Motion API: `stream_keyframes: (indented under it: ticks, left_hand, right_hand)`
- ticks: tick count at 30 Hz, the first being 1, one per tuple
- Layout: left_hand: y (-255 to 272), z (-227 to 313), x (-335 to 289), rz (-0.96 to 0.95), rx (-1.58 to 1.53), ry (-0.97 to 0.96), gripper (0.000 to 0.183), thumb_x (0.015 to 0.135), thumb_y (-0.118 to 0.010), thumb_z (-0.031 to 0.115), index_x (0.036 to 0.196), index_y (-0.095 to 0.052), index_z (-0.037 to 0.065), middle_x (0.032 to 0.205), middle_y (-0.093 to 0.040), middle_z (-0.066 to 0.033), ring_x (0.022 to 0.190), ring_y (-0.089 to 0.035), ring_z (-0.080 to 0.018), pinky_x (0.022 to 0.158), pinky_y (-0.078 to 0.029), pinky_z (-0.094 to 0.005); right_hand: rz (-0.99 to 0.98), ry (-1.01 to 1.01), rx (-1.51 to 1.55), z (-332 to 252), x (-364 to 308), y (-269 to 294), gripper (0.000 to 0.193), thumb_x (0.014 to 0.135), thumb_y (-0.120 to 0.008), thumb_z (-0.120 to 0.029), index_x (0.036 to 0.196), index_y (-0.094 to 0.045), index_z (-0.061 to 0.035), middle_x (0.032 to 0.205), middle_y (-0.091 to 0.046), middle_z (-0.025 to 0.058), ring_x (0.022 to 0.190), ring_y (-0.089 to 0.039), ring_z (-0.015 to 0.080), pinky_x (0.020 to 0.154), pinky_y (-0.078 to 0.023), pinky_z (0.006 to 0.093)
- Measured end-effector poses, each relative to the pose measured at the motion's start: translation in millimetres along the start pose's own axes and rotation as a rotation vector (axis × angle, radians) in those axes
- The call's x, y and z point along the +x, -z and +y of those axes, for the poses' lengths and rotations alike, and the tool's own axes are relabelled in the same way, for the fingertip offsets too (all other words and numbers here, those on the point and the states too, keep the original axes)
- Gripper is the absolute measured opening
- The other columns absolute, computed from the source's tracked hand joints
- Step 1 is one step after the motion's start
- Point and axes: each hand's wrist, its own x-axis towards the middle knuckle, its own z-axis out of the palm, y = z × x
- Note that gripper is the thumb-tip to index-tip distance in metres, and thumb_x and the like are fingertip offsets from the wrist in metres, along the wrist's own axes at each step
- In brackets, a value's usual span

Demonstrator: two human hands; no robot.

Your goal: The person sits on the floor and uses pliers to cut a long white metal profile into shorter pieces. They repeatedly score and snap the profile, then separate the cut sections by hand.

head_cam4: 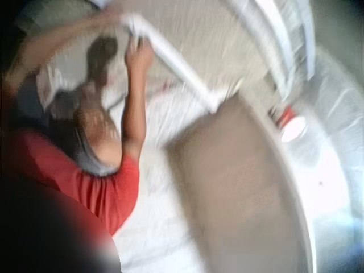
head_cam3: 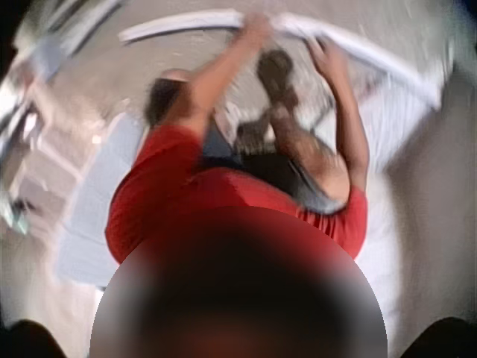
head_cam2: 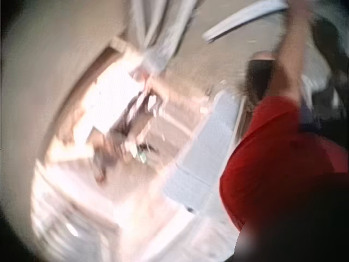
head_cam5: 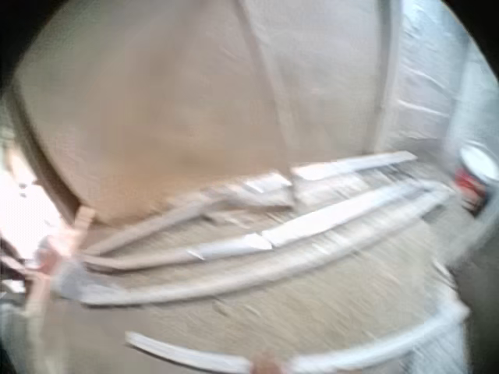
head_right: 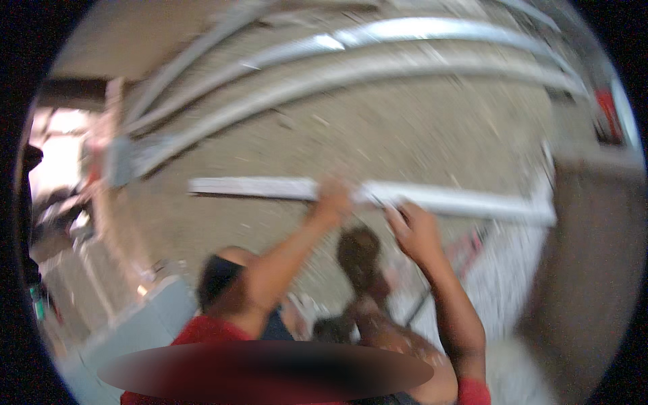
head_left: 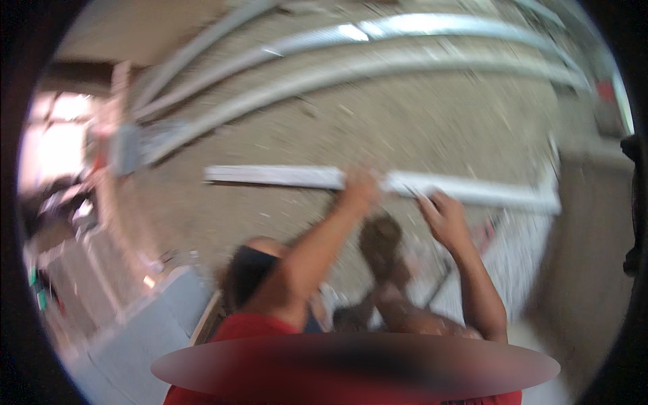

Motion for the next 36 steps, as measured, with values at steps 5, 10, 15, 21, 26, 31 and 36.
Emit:
stream_keyframes:
  ticks: [5,10,15,21,26,31,36]
  left_hand:
    - [45,13,-3,0.009,0.066,-0.06,0.061,0.085,-0.062,0.059,0.141,-0.053,0.034,0.161,-0.026,-0.0066,0.148,-0.02,-0.0359,0.116,-0.014,-0.0562]
    - [57,26,0,-0.01,0.112,-0.038,0.063,0.083,-0.069,0.053,0.141,-0.051,0.036,0.162,-0.024,-0.0055,0.148,-0.02,-0.0355,0.115,-0.014,-0.0559]
    - [51,27,0,-0.041,0.11,-0.02,0.069,0.08,-0.071,0.055,0.143,-0.05,0.034,0.162,-0.023,-0.005,0.149,-0.019,-0.0345,0.116,-0.012,-0.055]
    - [96,64,4,-0.117,0.062,-0.05,0.063,0.085,-0.067,0.053,0.137,-0.057,0.021,0.149,-0.045,-0.0143,0.142,-0.034,-0.0349,0.115,-0.026,-0.0503]
    - [152,97,-43,-0.374,-0.255,-0.073,0.037,0.09,-0.064,0.038,0.113,-0.068,0.01,0.105,-0.066,-0.0187,0.1,-0.062,-0.0382,0.087,-0.049,-0.0419]
    - [159,103,-46,-0.245,-0.347,-0.261,0.024,0.089,-0.066,0.028,0.095,-0.07,0.005,0.087,-0.065,-0.0184,0.078,-0.062,-0.0399,0.071,-0.049,-0.0437]
    - [157,121,-38,-0.396,-0.305,-0.22,0.026,0.086,-0.07,0.031,0.094,-0.072,0.007,0.085,-0.065,-0.017,0.078,-0.062,-0.0374,0.07,-0.048,-0.0434]
  right_hand:
    - [-0.134,-0.382,-0.158,20,-34,-14,0.036,0.091,-0.06,-0.037,0.086,-0.063,-0.001,0.084,-0.064,0.025,0.079,-0.061,0.0468,0.07,-0.047,0.0524]
    - [-0.121,-0.457,-0.14,42,-50,-20,0.038,0.091,-0.061,-0.039,0.082,-0.064,-0.002,0.083,-0.065,0.0236,0.078,-0.062,0.0451,0.07,-0.048,0.052]
    - [-0.02,-0.288,-0.135,55,-40,-14,0.042,0.093,-0.06,-0.04,0.075,-0.061,-0.0018,0.077,-0.062,0.0232,0.073,-0.06,0.0449,0.066,-0.046,0.0521]
    - [-0.034,-0.295,0.103,28,-36,-5,0.041,0.095,-0.061,-0.037,0.075,-0.058,-0.0007,0.072,-0.058,0.0221,0.064,-0.056,0.0393,0.061,-0.044,0.0456]
    - [-0.085,-0.161,0.452,-5,-39,0,0.033,0.097,-0.059,-0.032,0.084,-0.066,-0.0024,0.074,-0.06,0.0189,0.066,-0.058,0.0334,0.064,-0.046,0.0398]
    - [-0.109,-0.053,0.452,-20,-37,9,0.031,0.098,-0.057,-0.032,0.09,-0.069,-0.005,0.077,-0.062,0.0178,0.07,-0.06,0.0331,0.065,-0.047,0.0398]
    - [-0.048,-0.197,0.336,-8,-49,18,0.04,0.095,-0.061,-0.041,0.081,-0.063,-0.0032,0.077,-0.061,0.0209,0.069,-0.059,0.0356,0.062,-0.045,0.0432]
